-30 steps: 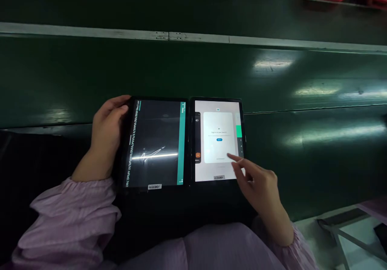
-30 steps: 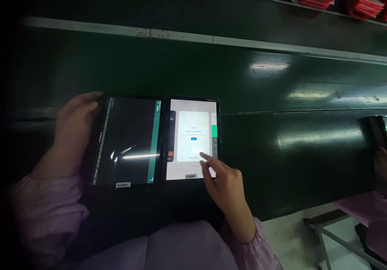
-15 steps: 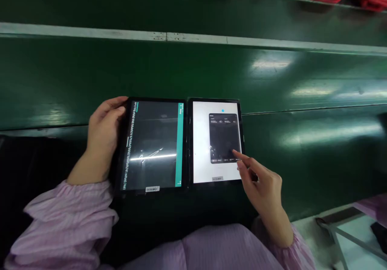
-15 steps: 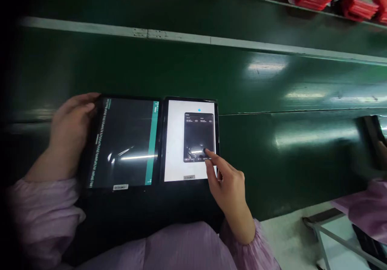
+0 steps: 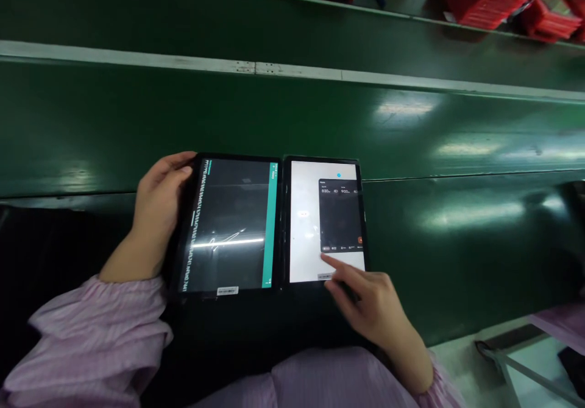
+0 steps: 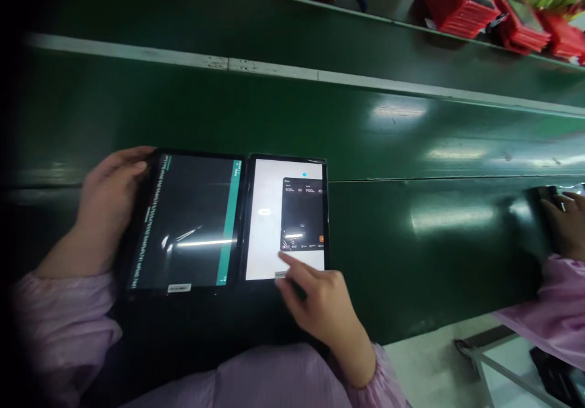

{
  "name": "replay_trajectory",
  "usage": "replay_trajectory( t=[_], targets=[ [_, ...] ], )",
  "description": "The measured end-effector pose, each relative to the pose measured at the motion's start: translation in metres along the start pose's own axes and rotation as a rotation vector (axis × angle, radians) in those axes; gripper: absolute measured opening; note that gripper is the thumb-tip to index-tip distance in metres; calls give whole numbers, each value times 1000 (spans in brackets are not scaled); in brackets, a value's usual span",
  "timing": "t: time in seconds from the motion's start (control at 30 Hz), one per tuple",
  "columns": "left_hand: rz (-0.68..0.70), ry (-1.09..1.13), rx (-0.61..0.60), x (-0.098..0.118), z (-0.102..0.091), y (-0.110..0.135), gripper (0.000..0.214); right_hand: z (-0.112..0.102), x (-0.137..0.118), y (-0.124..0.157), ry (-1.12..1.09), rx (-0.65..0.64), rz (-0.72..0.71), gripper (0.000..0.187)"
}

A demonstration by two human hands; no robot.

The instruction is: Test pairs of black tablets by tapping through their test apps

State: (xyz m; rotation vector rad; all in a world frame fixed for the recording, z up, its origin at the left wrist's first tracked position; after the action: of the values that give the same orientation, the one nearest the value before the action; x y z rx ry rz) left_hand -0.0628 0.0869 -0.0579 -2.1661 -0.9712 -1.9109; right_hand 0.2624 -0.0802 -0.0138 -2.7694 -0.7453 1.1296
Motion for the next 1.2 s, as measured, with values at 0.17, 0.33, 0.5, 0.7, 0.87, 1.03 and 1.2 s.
replay_trajectory(
  t=[0.17, 0.33, 0.5, 0.7, 0.87, 1.03, 1.2],
  targets=[
    [17, 30, 1, 1, 2, 0, 28, 4, -11, -1, -64, 42, -37, 32],
    [-10, -20, 7, 7, 4, 9, 27, -8, -5, 3, 67, 183, 32, 43],
    [3, -80, 49, 16, 6, 19, 29, -11, -3, 7, 100, 217, 56, 49],
    [1, -92, 54, 18, 7, 21, 21, -12, -3, 6, 107, 214, 27, 43],
    [-8, -143, 71, 21, 8, 24, 24, -12, -4, 6, 141, 235, 43, 48],
    [-25, -128, 83, 21, 8, 24, 26, -13, -3, 8, 158, 248, 51, 49],
    [-34, -113, 93, 20, 7, 24, 26, -13, -1, 9, 208, 238, 63, 48]
  ],
)
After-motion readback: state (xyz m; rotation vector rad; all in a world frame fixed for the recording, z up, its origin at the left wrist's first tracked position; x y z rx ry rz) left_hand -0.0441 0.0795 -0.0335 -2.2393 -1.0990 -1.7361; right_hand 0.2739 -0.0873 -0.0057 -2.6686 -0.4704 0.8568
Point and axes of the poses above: each hand's wrist, its own y-axis away from the middle knuckle, its own z-axis out of the palm, x = y × z, the point moved 2 cm from there along -y, towards the middle knuckle, and after that the axes turned 10 degrees about -z, right-handed, at the moved point
